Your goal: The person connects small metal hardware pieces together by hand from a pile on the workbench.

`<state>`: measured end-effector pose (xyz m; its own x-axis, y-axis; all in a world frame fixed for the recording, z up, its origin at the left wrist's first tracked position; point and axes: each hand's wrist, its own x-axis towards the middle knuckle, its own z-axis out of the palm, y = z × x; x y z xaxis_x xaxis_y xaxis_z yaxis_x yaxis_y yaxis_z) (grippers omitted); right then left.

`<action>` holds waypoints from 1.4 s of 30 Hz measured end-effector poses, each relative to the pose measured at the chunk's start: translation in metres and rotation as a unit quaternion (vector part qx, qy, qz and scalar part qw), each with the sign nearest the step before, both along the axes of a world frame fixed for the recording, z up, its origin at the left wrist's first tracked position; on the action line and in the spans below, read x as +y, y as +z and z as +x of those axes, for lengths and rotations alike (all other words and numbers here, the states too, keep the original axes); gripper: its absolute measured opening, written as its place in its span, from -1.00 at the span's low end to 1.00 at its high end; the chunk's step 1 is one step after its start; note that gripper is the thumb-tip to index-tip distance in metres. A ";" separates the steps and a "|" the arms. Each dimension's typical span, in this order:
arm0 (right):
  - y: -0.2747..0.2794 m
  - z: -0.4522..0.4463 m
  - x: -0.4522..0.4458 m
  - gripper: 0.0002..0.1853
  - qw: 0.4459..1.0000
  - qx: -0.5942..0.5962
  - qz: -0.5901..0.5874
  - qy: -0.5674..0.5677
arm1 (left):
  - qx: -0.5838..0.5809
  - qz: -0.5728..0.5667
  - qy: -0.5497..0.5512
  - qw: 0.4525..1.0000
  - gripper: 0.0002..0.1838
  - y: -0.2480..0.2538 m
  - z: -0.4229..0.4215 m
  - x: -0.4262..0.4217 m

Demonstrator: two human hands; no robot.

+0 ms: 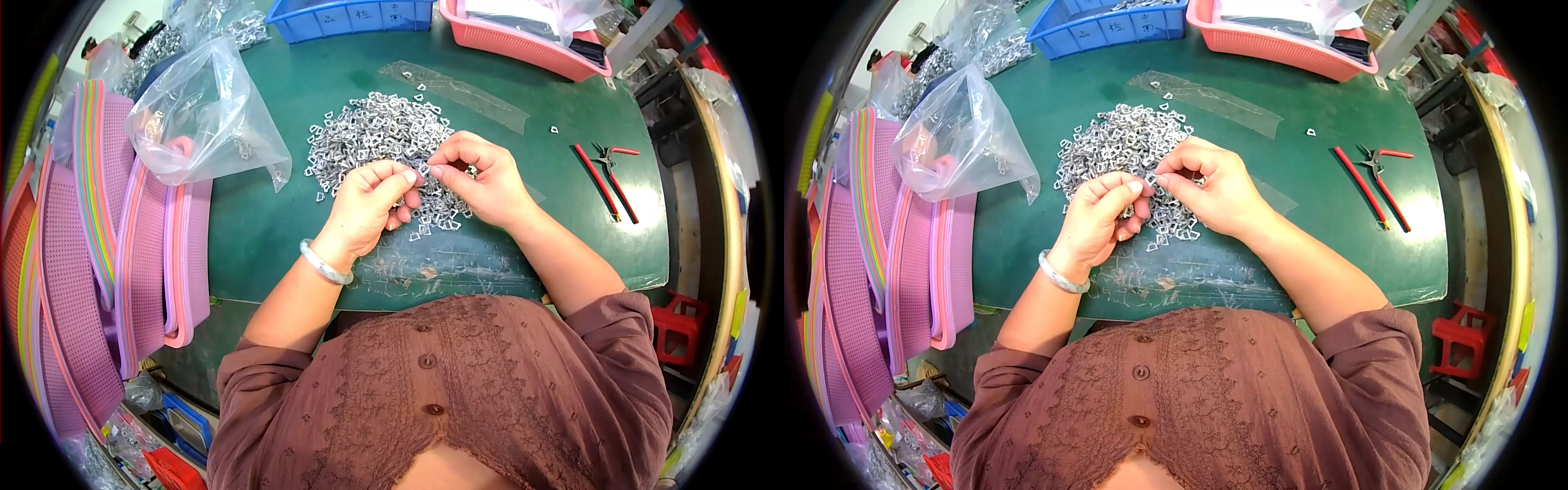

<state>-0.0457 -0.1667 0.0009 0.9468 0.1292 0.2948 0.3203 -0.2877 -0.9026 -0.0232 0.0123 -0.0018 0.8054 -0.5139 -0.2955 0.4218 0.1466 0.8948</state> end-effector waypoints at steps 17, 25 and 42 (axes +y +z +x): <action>-0.001 -0.001 0.001 -0.93 1.000 0.008 0.015 0.025 | 0.031 -0.073 -0.012 0.997 -0.89 -0.007 0.000 -0.001; -0.003 0.001 0.000 -0.88 0.990 0.105 0.076 0.049 | 0.003 -0.057 0.010 0.998 -0.89 -0.007 -0.002 -0.002; 0.004 0.000 -0.001 -0.94 0.998 0.032 0.005 0.045 | 0.026 -0.083 0.011 0.996 -0.93 -0.006 -0.001 -0.002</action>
<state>-0.0462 -0.1680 0.0047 0.9484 0.2115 0.2363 0.2863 -0.2508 -0.9247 -0.0243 0.0108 -0.0082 0.8025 -0.5422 -0.2490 0.4617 0.3000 0.8348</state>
